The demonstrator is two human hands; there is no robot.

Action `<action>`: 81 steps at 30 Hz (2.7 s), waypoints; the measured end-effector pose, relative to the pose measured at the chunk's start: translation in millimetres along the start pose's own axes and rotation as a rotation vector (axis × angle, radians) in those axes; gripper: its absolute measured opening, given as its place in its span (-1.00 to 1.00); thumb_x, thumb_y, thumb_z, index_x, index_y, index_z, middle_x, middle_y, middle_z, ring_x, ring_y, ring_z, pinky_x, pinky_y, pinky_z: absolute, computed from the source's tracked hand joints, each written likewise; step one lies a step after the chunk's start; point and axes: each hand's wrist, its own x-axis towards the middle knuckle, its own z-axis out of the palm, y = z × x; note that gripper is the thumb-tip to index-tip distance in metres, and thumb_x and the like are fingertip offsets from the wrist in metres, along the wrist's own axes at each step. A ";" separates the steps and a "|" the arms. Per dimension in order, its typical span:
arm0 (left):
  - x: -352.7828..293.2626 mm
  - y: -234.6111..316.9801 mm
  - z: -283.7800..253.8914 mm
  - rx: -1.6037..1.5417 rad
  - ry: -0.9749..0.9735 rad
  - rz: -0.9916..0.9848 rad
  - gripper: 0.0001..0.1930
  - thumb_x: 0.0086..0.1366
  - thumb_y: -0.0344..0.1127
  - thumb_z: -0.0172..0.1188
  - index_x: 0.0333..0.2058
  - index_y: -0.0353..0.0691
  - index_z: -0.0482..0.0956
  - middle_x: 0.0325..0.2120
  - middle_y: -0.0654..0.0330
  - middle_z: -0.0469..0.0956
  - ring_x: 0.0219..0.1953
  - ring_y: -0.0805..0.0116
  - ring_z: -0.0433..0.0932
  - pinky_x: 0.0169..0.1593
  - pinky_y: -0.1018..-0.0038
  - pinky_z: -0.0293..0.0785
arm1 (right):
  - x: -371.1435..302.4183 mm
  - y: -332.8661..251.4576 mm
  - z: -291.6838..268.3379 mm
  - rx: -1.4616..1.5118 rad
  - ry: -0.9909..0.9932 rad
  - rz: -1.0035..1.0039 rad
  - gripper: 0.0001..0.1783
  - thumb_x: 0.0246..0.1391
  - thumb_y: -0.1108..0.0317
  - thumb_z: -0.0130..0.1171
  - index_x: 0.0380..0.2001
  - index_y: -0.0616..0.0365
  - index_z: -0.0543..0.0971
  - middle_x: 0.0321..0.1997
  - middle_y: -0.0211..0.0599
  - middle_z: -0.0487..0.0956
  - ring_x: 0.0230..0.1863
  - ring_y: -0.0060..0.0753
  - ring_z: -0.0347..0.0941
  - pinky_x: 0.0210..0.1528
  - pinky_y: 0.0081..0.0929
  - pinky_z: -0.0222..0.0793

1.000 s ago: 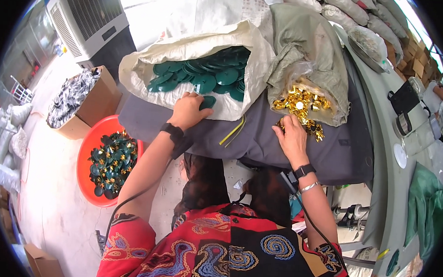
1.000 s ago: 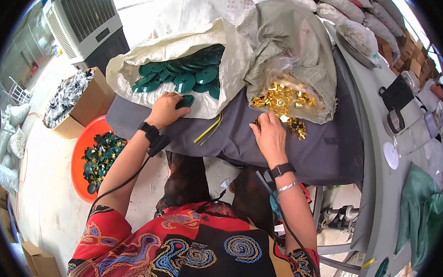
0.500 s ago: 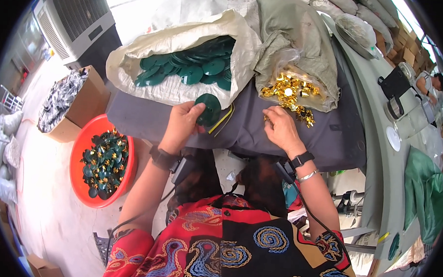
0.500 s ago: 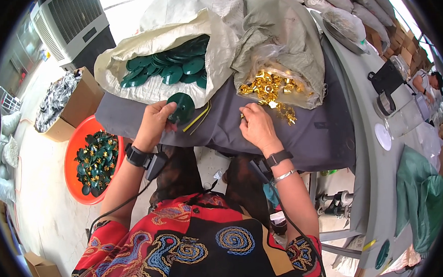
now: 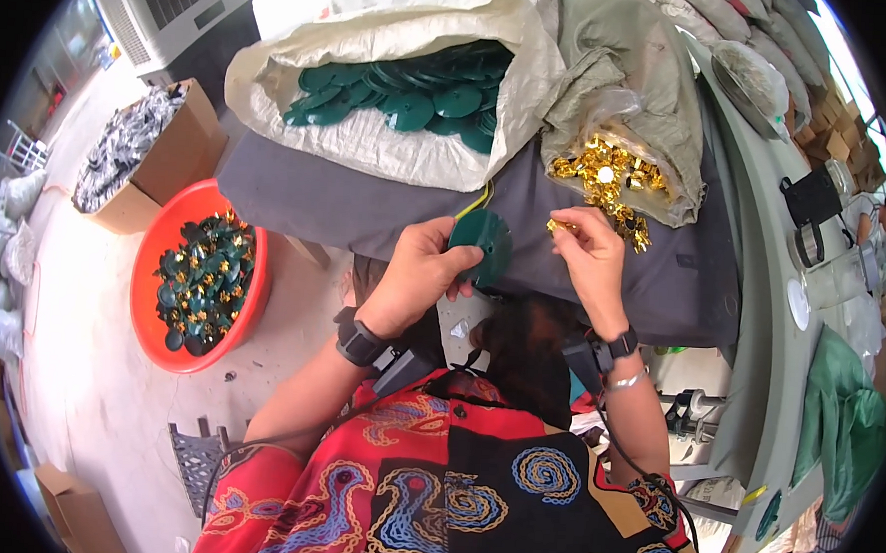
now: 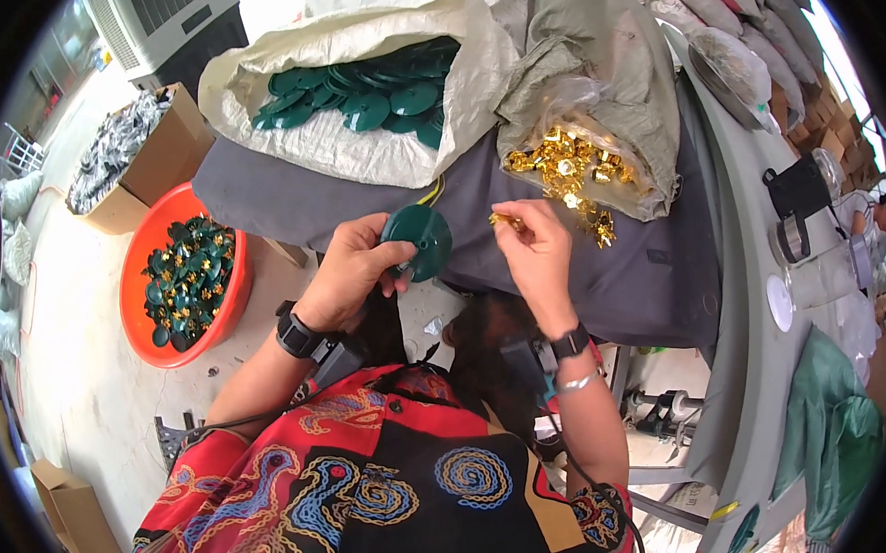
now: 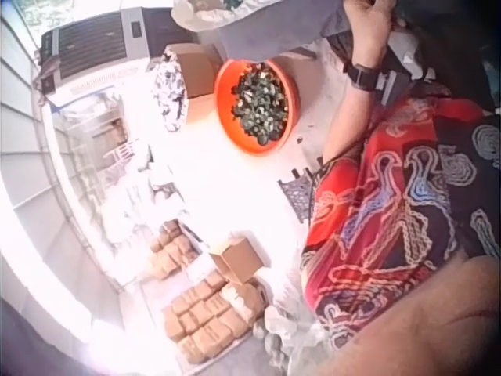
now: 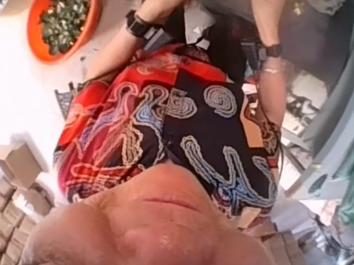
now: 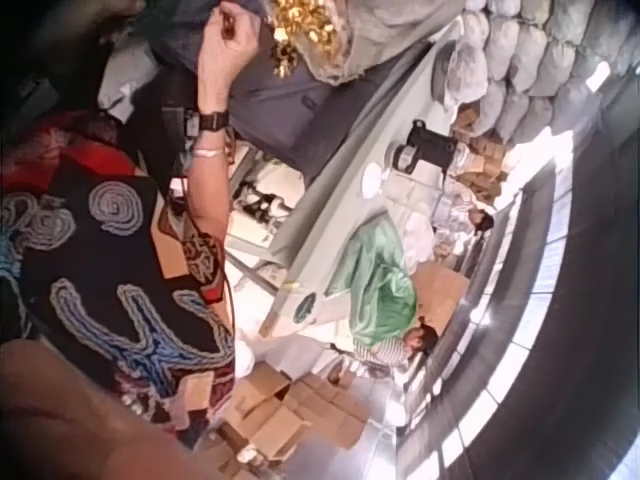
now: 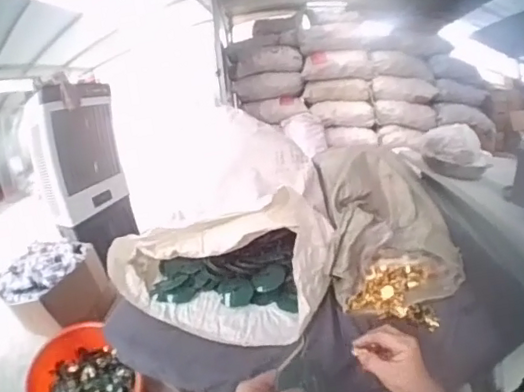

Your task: Assembling small metal pins or clips onto green circular plastic parts.

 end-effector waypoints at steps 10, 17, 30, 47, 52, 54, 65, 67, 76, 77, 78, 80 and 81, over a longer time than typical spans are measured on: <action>-9.7 6.1 35.5 0.125 0.003 0.137 -0.84 0.19 -0.50 0.11 -0.24 -0.38 0.52 -0.52 0.27 0.52 -0.58 0.61 0.48 -0.56 0.67 0.39 | -30.4 -38.5 11.9 0.820 -0.171 0.164 -0.76 0.12 0.54 0.08 -0.11 0.31 0.51 -0.19 -0.35 0.48 -0.24 -0.59 0.45 -0.21 -0.59 0.45; -13.7 -2.4 36.8 0.271 0.054 0.217 -0.86 0.20 -0.49 0.10 -0.27 -0.39 0.51 -0.52 0.27 0.53 -0.57 0.61 0.49 -0.53 0.68 0.40 | -42.4 -38.8 13.5 0.625 -0.152 0.069 -0.71 0.13 0.52 0.12 -0.06 0.31 0.48 -0.18 -0.34 0.45 -0.23 -0.59 0.45 -0.17 -0.61 0.46; -10.2 -7.2 37.7 0.681 0.110 0.502 -0.84 0.02 -0.57 0.08 -0.35 -0.41 0.49 -0.62 0.13 0.46 -0.61 0.38 0.47 -0.55 0.45 0.35 | -33.2 -47.6 6.7 0.069 -0.145 -0.228 -0.73 -0.03 0.54 0.21 -0.21 0.29 0.46 -0.33 -0.16 0.51 -0.37 -0.21 0.53 -0.34 -0.48 0.46; -8.6 -26.8 25.6 0.836 0.114 0.778 -0.69 -0.02 -0.61 0.07 -0.21 -0.41 0.43 -0.53 0.02 0.39 -0.56 -0.01 0.45 -0.50 0.22 0.39 | -30.8 -48.6 29.8 0.865 -0.322 0.629 -0.76 0.22 0.29 0.04 -0.33 0.28 0.51 -0.49 -0.39 0.50 -0.62 -0.65 0.37 -0.63 -0.66 0.33; -15.6 -23.3 30.6 1.093 0.139 0.963 -0.57 -0.12 -0.61 0.11 -0.15 -0.47 0.42 -0.53 0.06 0.38 -0.57 0.08 0.45 -0.52 0.28 0.40 | -32.8 -51.0 20.0 1.018 -0.417 0.709 -0.76 0.23 0.28 0.04 -0.33 0.28 0.51 -0.46 -0.38 0.51 -0.62 -0.67 0.37 -0.64 -0.67 0.30; -16.2 -21.0 29.6 1.136 0.109 0.979 -0.51 -0.17 -0.60 0.12 -0.13 -0.50 0.41 -0.53 0.08 0.37 -0.57 0.12 0.45 -0.52 0.29 0.40 | -34.8 -45.4 20.3 1.055 -0.435 0.726 -0.75 0.23 0.27 0.04 -0.32 0.28 0.50 -0.46 -0.37 0.51 -0.63 -0.69 0.36 -0.65 -0.68 0.29; -12.3 -39.3 20.4 0.398 0.091 0.312 -0.89 0.13 -0.55 0.05 -0.34 -0.37 0.47 -0.63 0.22 0.46 -0.59 0.51 0.44 -0.52 0.53 0.35 | -36.5 -42.3 26.3 -0.154 -0.248 -0.340 -0.70 0.02 0.38 0.18 -0.20 0.24 0.37 -0.37 -0.05 0.42 -0.38 0.04 0.44 -0.42 -0.17 0.38; -14.8 -33.5 28.2 0.663 0.153 0.601 -0.89 0.10 -0.57 0.07 -0.35 -0.36 0.45 -0.65 0.17 0.45 -0.59 0.45 0.45 -0.53 0.46 0.32 | -37.9 -38.7 28.8 -0.110 -0.249 -0.313 -0.73 0.02 0.41 0.18 -0.22 0.23 0.38 -0.39 -0.06 0.45 -0.39 0.04 0.46 -0.42 -0.20 0.39; -12.1 -12.5 -25.0 0.278 0.224 0.209 -0.84 0.18 -0.44 0.07 -0.28 -0.38 0.50 -0.57 0.21 0.51 -0.62 0.56 0.44 -0.55 0.52 0.35 | -5.4 -48.0 10.2 0.013 -0.114 0.004 -0.66 -0.13 0.36 0.37 -0.25 0.22 0.54 -0.37 -0.28 0.53 -0.42 -0.46 0.50 -0.36 -0.48 0.43; -10.4 -3.7 -39.2 0.174 0.319 0.123 -0.87 0.19 -0.43 0.06 -0.30 -0.33 0.50 -0.57 0.25 0.51 -0.65 0.56 0.43 -0.58 0.59 0.33 | 2.4 -42.4 -5.5 -0.167 -0.010 0.076 -0.63 -0.13 0.34 0.36 -0.22 0.23 0.53 -0.38 -0.25 0.51 -0.42 -0.40 0.49 -0.36 -0.44 0.41; -5.0 -16.0 -74.9 0.083 0.417 0.073 -0.90 0.18 -0.43 0.07 -0.34 -0.31 0.49 -0.57 0.23 0.51 -0.69 0.55 0.42 -0.62 0.61 0.32 | 7.3 -23.6 -19.5 -0.350 0.095 0.013 -0.62 -0.09 0.34 0.33 -0.18 0.24 0.52 -0.38 -0.17 0.50 -0.43 -0.29 0.47 -0.36 -0.39 0.40; -11.6 -12.5 -135.2 -0.015 0.628 0.156 -0.90 0.17 -0.42 0.11 -0.35 -0.30 0.52 -0.55 0.23 0.55 -0.61 0.49 0.50 -0.57 0.57 0.40 | 17.2 21.0 -50.0 -0.547 0.119 0.072 -0.57 -0.03 0.33 0.27 -0.07 0.24 0.47 -0.30 -0.01 0.47 -0.34 -0.02 0.48 -0.29 -0.22 0.40; -21.4 -5.4 -163.9 0.039 0.741 0.186 -0.91 0.18 -0.39 0.14 -0.40 -0.29 0.51 -0.56 0.21 0.52 -0.56 0.36 0.53 -0.51 0.54 0.45 | 21.6 24.3 -56.0 -0.789 0.063 0.137 -0.56 0.00 0.33 0.23 -0.03 0.22 0.45 -0.24 0.04 0.46 -0.25 0.05 0.49 -0.24 -0.15 0.40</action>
